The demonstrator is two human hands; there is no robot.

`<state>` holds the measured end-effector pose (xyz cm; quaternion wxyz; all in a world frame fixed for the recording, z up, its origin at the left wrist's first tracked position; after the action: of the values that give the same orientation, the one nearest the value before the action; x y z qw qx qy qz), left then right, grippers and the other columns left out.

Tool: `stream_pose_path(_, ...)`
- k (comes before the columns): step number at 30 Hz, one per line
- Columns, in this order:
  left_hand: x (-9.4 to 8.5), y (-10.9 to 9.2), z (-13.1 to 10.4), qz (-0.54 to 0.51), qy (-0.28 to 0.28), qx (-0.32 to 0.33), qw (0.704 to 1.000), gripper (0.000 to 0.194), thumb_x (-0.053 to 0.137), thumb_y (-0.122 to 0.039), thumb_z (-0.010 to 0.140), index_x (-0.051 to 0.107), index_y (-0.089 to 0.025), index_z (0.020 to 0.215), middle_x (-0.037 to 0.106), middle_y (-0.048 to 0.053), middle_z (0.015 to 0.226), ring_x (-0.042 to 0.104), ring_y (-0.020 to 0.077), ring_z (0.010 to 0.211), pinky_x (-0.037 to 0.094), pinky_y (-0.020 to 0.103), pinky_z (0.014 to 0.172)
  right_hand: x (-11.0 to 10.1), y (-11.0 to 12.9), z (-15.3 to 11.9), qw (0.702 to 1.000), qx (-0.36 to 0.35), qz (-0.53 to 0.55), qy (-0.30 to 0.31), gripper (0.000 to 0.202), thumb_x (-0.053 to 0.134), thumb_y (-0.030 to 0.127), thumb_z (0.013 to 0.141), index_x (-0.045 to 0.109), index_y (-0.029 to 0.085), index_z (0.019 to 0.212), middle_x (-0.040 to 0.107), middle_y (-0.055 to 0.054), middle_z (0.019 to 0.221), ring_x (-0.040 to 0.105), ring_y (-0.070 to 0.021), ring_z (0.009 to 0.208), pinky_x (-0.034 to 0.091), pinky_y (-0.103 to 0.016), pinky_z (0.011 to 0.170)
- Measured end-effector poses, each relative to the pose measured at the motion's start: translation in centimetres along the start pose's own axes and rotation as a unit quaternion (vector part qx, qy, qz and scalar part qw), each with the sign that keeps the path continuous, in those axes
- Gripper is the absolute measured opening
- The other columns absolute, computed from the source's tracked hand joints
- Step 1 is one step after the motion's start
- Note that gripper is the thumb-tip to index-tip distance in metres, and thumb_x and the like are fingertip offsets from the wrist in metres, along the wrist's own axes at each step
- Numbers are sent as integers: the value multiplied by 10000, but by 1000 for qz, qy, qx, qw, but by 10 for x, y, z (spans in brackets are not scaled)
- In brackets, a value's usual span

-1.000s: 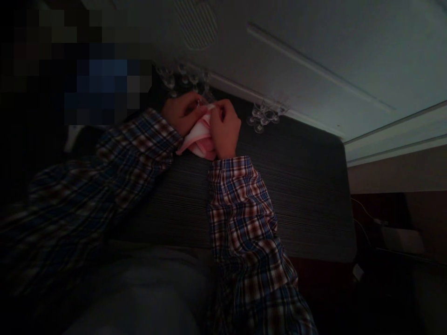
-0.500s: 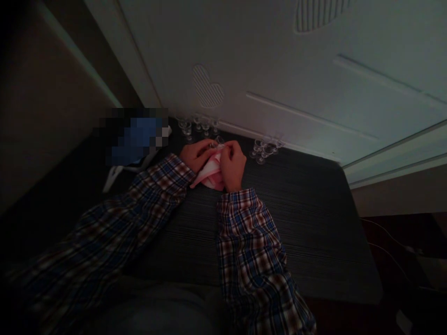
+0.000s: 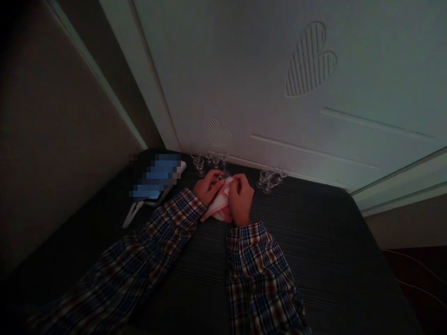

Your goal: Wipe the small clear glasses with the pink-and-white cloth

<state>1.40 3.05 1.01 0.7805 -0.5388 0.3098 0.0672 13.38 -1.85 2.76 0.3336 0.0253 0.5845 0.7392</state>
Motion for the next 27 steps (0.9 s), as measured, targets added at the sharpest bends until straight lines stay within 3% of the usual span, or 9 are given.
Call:
stream_pose_path(5,-1,-1,0,6,12,25,1000,230,473,-330,838,517,-197,1020,565,-31,702,532,110,606,406,205,577,0,0,-1,1000,9,-9,0,177,392,246,806,555,178,789,545,28,679,493,-106,634,347,-215,602)
stream_pose_path(8,-1,-3,1,-5,17,52,998,192,436,-282,857,548,-193,984,613,-3,859,567,126,770,443,232,727,-1,1,-1,1000,6,-11,-5,171,390,233,802,550,177,780,548,26,686,498,-108,646,352,-216,614)
stream_pose_path(12,1,-2,1,-34,5,70,997,246,365,-248,889,534,-179,1053,597,28,1079,543,137,1002,396,256,917,-1,2,-2,1000,3,-11,-1,173,387,242,812,545,179,784,547,26,696,500,-107,644,359,-216,617)
stream_pose_path(17,2,4,-2,-23,0,15,1000,314,386,-361,888,448,-187,1142,618,27,943,589,143,823,454,251,750,-1,2,-3,1000,6,-13,-1,164,398,250,818,546,184,791,530,33,675,488,-102,623,352,-208,588)
stream_pose_path(22,1,-1,-3,-12,23,38,999,282,442,-404,858,468,-201,1052,579,-15,784,550,118,665,428,214,626,-3,1,-3,1000,-4,-15,1,165,397,246,818,549,182,800,544,25,698,499,-107,648,359,-212,608)
stream_pose_path(27,-2,-4,0,-12,14,71,997,220,419,-291,872,513,-193,1045,607,5,956,562,127,814,431,232,759,-3,0,-3,1000,-6,-24,3,175,392,249,821,555,185,820,551,23,710,503,-109,650,358,-221,612)
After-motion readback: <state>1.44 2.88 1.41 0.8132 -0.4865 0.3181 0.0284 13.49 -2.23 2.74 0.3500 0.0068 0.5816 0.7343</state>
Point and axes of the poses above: each hand's wrist, its own z-axis towards the middle knuckle, its own x-axis out of the palm, y = z × x, the point moved 4 cm from there along z, towards the middle knuckle
